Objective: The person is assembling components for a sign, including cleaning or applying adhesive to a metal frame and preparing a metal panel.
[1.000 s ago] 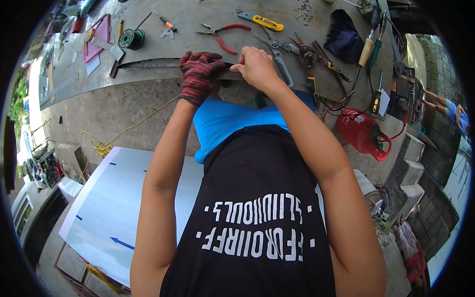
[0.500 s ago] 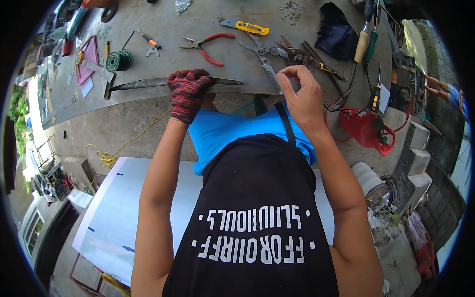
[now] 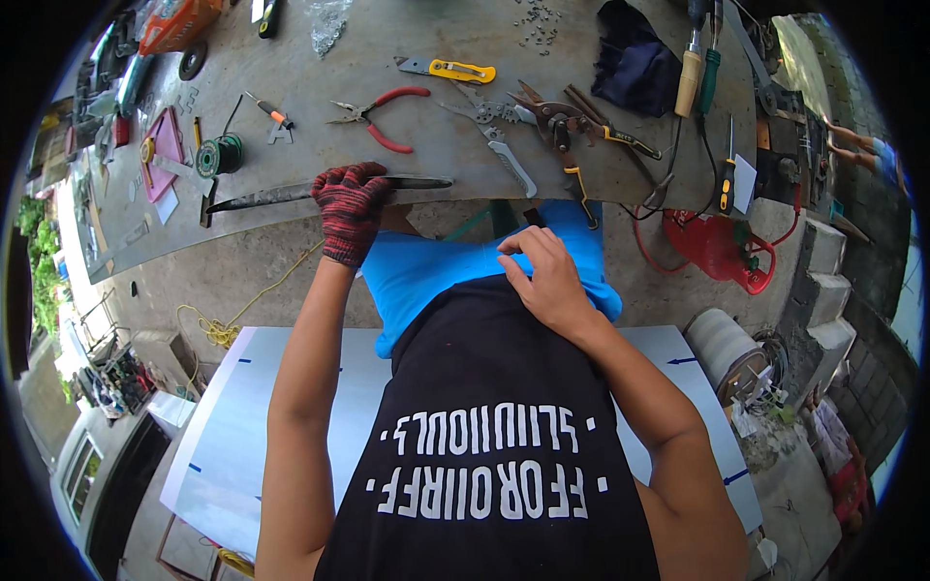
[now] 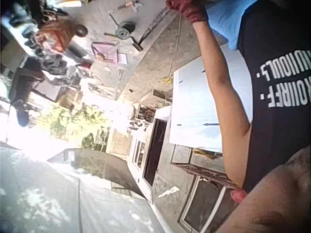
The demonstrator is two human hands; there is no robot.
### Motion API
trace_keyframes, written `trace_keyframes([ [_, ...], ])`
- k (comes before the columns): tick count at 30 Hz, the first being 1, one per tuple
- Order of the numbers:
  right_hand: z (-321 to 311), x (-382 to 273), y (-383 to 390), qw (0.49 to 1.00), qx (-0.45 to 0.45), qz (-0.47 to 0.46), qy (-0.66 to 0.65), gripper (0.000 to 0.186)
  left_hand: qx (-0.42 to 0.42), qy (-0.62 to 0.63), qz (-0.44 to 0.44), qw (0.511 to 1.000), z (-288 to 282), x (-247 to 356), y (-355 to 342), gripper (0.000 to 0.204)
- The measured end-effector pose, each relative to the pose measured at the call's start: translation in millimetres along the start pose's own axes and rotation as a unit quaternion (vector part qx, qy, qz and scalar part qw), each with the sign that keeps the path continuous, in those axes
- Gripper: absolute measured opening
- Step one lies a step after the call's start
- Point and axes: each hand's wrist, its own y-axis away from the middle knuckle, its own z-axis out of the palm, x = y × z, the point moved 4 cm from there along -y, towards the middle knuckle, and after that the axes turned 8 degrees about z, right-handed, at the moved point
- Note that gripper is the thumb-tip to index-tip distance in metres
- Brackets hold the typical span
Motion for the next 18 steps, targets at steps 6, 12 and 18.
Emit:
trace_keyframes([
  [6,-15.8,-6.0,-7.4,0.999,0.038,-0.014,0.012,0.014,0.010,0.010,0.005,1.000,-0.6,2.6,-13.2,0.023],
  [12,-21.9,-7.5,-6.2,0.998,0.052,-0.025,0.019,0.013,0.044,0.009,-0.007,0.999,6.1,6.7,-23.4,0.018],
  [18,-13.8,-11.4,2.1,0.998,0.037,-0.030,0.027,0.013,0.027,0.015,-0.011,0.999,8.9,6.2,-20.9,0.018],
])
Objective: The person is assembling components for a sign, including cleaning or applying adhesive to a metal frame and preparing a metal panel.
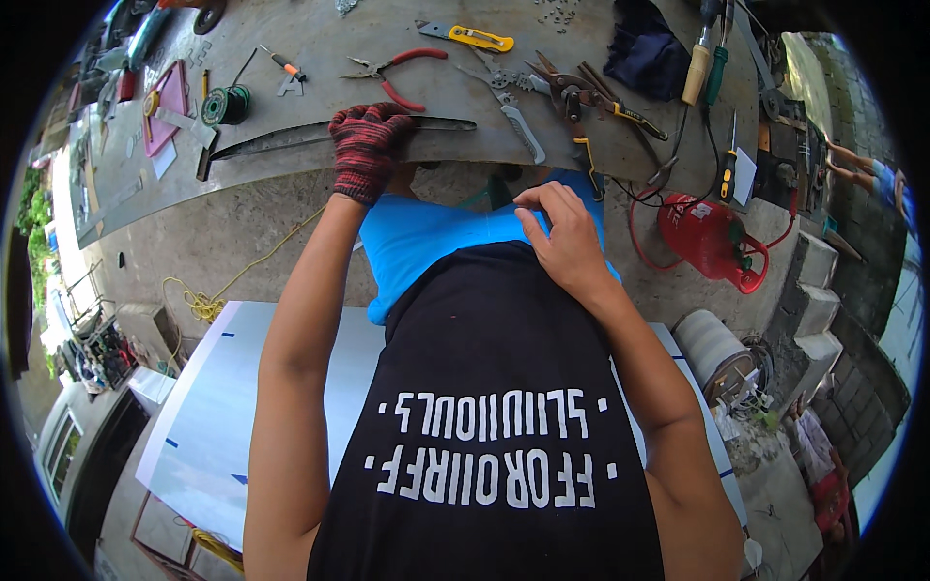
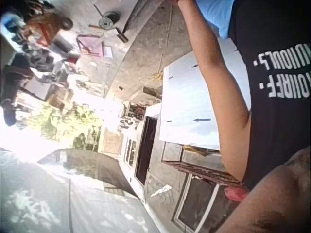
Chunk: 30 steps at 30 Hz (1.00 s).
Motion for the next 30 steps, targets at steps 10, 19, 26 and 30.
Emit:
trace_keyframes([
  [10,0.0,-2.1,5.8,1.000,-0.005,-0.028,0.012,0.013,-0.005,-0.016,0.013,1.000,3.0,-1.9,-2.0,0.022],
  [19,-3.1,0.6,10.1,1.000,-0.005,-0.025,0.005,0.012,-0.027,-0.004,0.018,0.999,-2.4,7.3,6.1,0.018],
  [26,-5.0,-1.7,0.4,0.999,-0.002,-0.039,0.012,0.012,-0.024,-0.008,0.031,0.999,-5.3,6.5,6.0,0.018],
  [30,-10.4,1.0,-8.0,1.000,0.000,-0.027,0.005,0.012,-0.005,0.002,0.032,0.999,-8.3,10.3,4.6,0.018],
])
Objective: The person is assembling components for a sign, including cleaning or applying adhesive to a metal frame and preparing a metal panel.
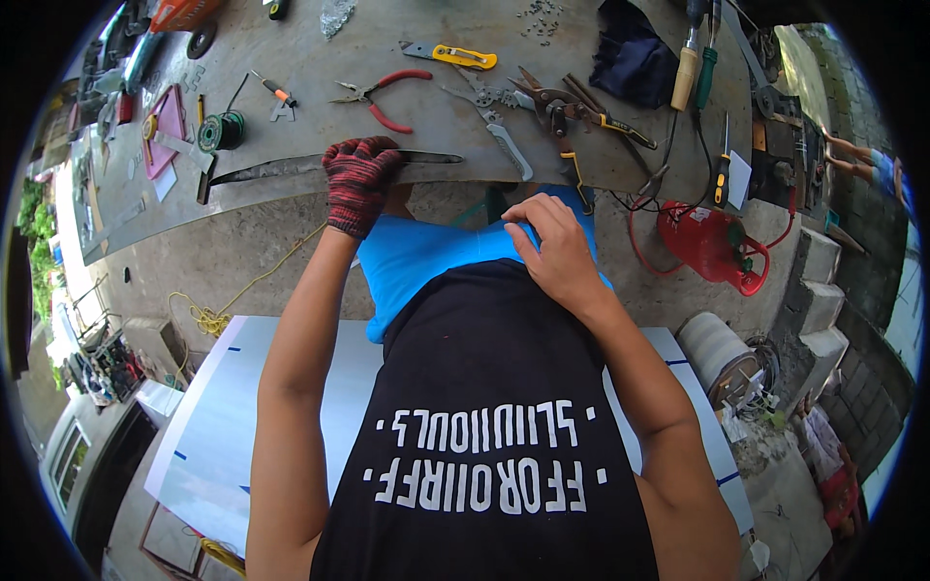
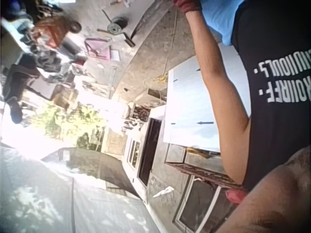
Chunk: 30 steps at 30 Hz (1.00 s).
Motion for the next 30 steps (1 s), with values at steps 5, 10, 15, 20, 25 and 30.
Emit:
trace_keyframes([
  [5,-5.9,0.6,-14.9,1.000,0.011,0.007,-0.019,0.012,-0.004,0.010,-0.001,1.000,1.1,-2.1,-0.2,0.019],
  [10,-11.2,0.5,-26.4,0.999,0.022,0.001,-0.025,0.013,-0.017,-0.002,-0.006,1.000,1.0,-0.9,0.4,0.018],
  [15,-13.1,-0.9,-29.6,1.000,0.022,-0.004,-0.021,0.013,-0.012,0.000,0.002,1.000,-0.7,-0.7,-1.0,0.017],
  [20,-9.2,1.7,-25.4,1.000,0.016,-0.001,-0.023,0.012,-0.026,-0.005,0.000,1.000,-1.4,-1.2,-0.7,0.019],
  [25,-8.8,1.7,-22.4,1.000,0.002,0.014,-0.022,0.012,-0.022,-0.004,0.005,1.000,-0.1,-1.7,-0.3,0.020],
  [30,-11.9,0.3,-25.1,0.999,0.016,0.006,-0.029,0.012,-0.028,0.003,-0.002,1.000,0.1,-2.1,0.1,0.020],
])
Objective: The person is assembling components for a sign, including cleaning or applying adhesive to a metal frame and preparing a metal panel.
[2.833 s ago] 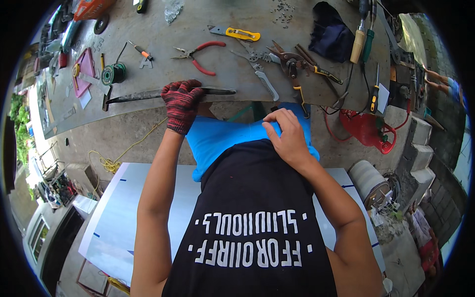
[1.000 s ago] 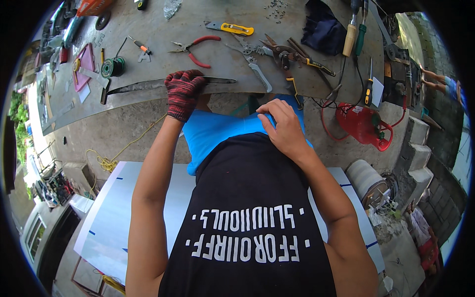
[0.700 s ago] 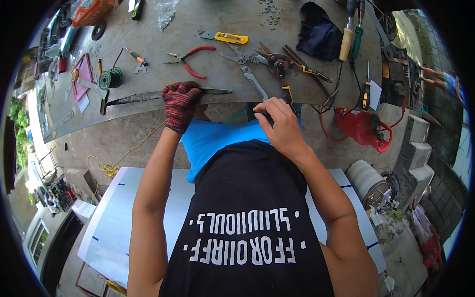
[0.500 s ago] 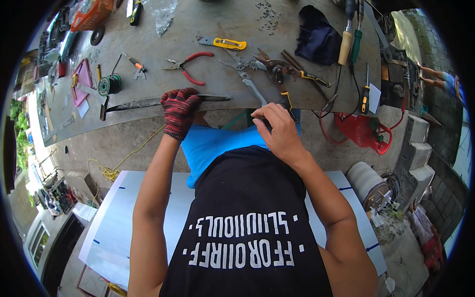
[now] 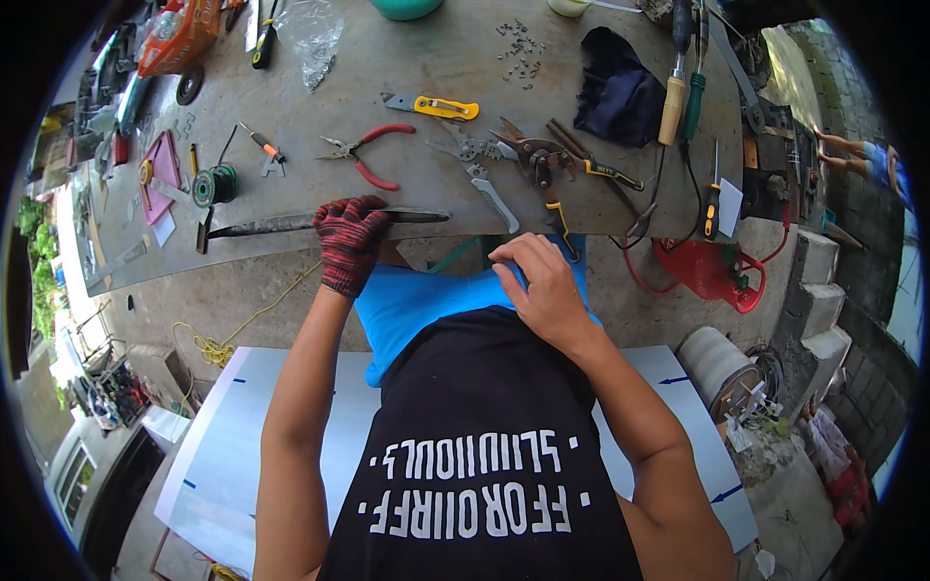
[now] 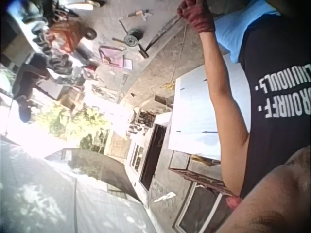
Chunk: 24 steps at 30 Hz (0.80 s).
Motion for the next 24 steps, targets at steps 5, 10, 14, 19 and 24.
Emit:
trace_keyframes([
  [5,-13.4,-6.0,-9.5,1.000,0.020,-0.010,0.002,0.013,0.010,0.000,0.006,1.000,0.1,1.5,-2.1,0.020],
  [10,-38.9,-7.1,-33.1,0.994,0.096,-0.049,0.025,0.014,0.019,-0.004,0.006,1.000,-1.8,1.4,-1.3,0.020],
  [14,-72.0,-9.0,-67.3,0.986,0.163,-0.023,0.033,0.014,0.021,-0.004,0.007,1.000,-2.2,1.0,-0.5,0.020],
  [19,-94.6,8.7,-130.3,0.979,0.192,0.005,0.062,0.013,0.017,-0.003,0.006,1.000,-0.3,1.0,-0.7,0.020],
  [24,-92.2,31.9,-183.4,0.976,0.178,0.000,0.124,0.012,0.014,-0.003,0.001,1.000,-2.3,0.8,-1.8,0.020],
])
